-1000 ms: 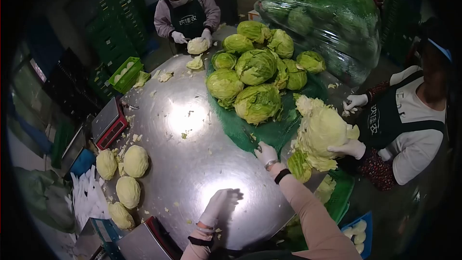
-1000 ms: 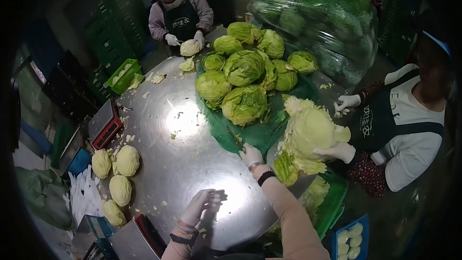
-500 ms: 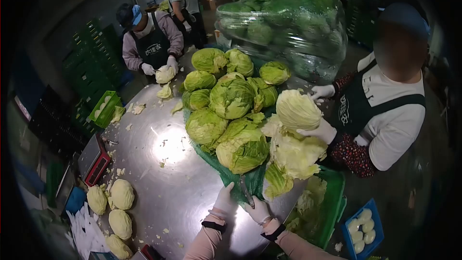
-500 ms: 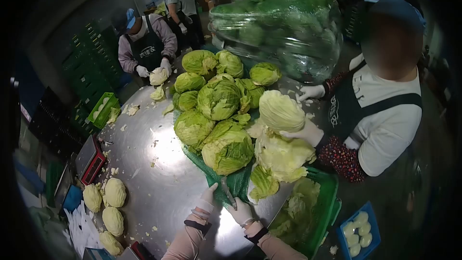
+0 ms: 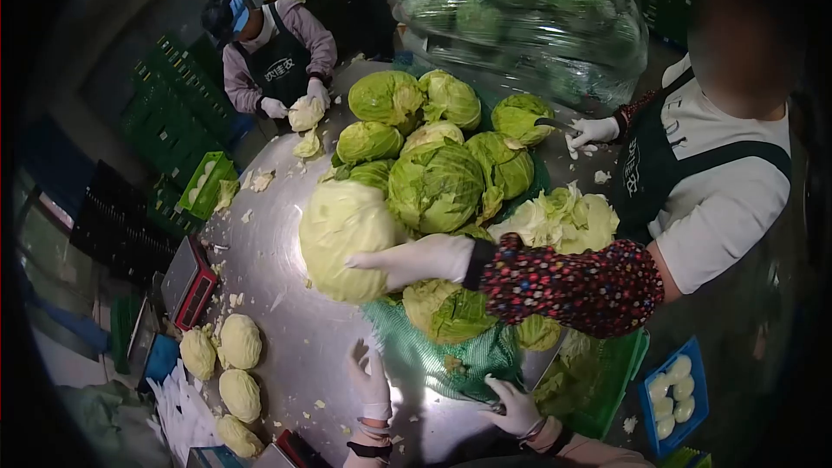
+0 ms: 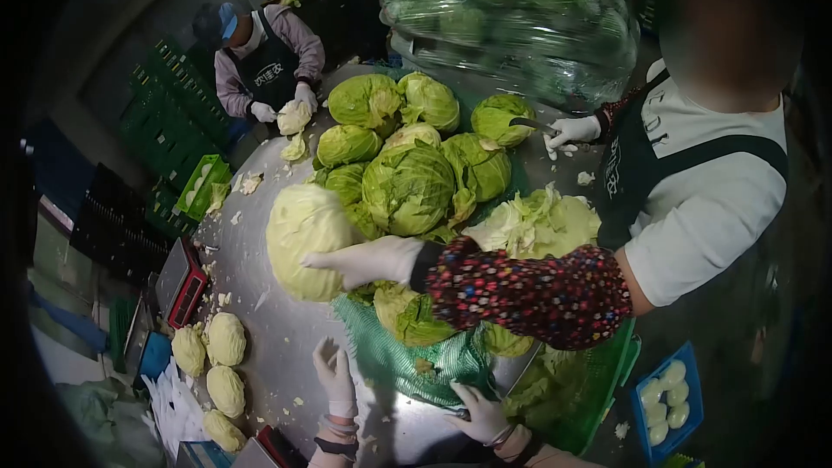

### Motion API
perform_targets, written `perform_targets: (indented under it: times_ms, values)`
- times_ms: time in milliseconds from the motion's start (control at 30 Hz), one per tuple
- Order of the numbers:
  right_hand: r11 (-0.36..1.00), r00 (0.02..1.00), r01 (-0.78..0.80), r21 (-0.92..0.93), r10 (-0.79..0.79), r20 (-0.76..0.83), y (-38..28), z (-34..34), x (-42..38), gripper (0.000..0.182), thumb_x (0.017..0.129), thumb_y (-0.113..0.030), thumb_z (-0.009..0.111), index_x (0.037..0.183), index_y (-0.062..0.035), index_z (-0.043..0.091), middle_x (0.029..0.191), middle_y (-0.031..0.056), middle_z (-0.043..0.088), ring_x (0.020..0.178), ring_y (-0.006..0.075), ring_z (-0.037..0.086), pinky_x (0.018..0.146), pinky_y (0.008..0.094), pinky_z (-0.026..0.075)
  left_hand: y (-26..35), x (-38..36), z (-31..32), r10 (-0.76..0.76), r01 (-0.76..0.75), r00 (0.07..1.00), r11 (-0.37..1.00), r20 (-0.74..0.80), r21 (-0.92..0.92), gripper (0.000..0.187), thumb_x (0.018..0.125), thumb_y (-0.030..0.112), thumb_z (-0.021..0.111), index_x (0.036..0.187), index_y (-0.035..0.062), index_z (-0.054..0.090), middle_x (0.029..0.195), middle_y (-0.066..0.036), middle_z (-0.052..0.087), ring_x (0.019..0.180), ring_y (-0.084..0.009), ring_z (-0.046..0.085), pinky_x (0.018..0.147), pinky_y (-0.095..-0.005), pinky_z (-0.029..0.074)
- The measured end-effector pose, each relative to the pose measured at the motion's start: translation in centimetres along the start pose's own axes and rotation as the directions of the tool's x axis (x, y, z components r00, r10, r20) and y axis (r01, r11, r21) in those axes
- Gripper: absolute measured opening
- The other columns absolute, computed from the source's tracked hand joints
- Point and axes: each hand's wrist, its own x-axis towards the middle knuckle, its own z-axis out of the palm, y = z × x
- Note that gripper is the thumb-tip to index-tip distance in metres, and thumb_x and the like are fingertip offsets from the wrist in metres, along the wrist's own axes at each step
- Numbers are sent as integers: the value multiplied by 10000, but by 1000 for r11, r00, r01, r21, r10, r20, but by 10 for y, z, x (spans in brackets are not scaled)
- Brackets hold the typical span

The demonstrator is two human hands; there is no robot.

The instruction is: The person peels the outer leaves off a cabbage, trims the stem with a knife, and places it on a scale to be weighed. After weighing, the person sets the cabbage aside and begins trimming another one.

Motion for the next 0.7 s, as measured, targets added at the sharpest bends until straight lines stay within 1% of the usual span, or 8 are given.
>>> perform_targets:
  times_ms: [100, 200, 367, 400, 467, 500, 600, 700]
  values:
    - [979, 961, 197, -57, -204, -187, -7, -24, 19, 440, 727, -214, 723, 1124, -102, 573, 1097, 96, 588, 914, 242, 624, 729, 313, 522, 31, 8, 22, 412, -478, 867, 846, 280, 236, 252, 830, 59, 552, 1071, -11, 570, 1099, -167, 556, 1002, -320, 540, 897, -390, 425]
    - [952, 954, 300, -63, -299, 27, -20, -40, 18, 394, 723, -187, 717, 1087, -115, 586, 1066, 67, 600, 884, 226, 631, 704, 302, 523, 39, 11, 66, 606, -710, 701, 638, 376, 298, 233, 806, 21, 558, 1036, -4, 590, 1057, -178, 582, 1030, -359, 533, 884, -421, 425]
    - [889, 867, 458, 16, -442, -232, -33, -53, 39, 361, 760, -284, 710, 1036, -83, 595, 992, 88, 587, 825, 221, 613, 666, 298, 507, 3, 61, 107, 476, -583, 798, 766, 370, 273, 245, 857, 164, 542, 1062, 39, 592, 1127, -142, 572, 1028, -287, 546, 883, -382, 433]
    - [891, 869, 453, 12, -438, -231, -26, -55, 37, 361, 760, -284, 710, 1036, -83, 595, 992, 88, 587, 825, 221, 613, 666, 298, 507, -13, 66, 117, 202, -78, 911, 940, 358, -333, 324, 867, 230, 551, 1146, 65, 554, 1151, -105, 572, 1057, -251, 536, 929, -373, 416]
    - [934, 863, 341, 107, -266, -430, -13, -58, 26, 380, 766, -276, 714, 1035, -45, 578, 984, 120, 556, 801, 223, 582, 660, 288, 484, -32, 74, 116, 241, -390, 858, 881, 454, 269, 423, 924, 304, 440, 1295, 102, 434, 1297, -79, 492, 1205, -235, 444, 1046, -376, 328]
    - [936, 828, 352, 21, -301, -472, -34, -78, 29, 371, 767, -259, 718, 1020, -31, 571, 993, 121, 536, 772, 214, 552, 656, 290, 465, -22, 74, 111, 378, -589, 765, 738, 521, 330, 444, 910, 312, 479, 1303, 110, 439, 1328, -78, 465, 1245, -235, 404, 1070, -375, 294]
    - [936, 756, 339, 95, -211, -620, -11, -78, 14, 346, 760, -219, 721, 1011, -30, 576, 992, 115, 546, 784, 223, 565, 662, 295, 482, -17, 92, 99, 311, -614, 761, 630, 570, 476, 484, 808, 343, 635, 1197, 75, 531, 1203, -109, 560, 1151, -251, 496, 986, -384, 382]
    - [896, 803, 443, 25, -384, -456, -8, -76, 22, 366, 748, -132, 714, 1091, -87, 594, 991, 118, 568, 825, 255, 591, 678, 339, 497, 21, 104, 100, 184, -177, 755, 981, 629, -75, 720, 702, 258, 769, 1288, 15, 428, 1238, -194, 514, 1203, -272, 445, 1033, -397, 327]
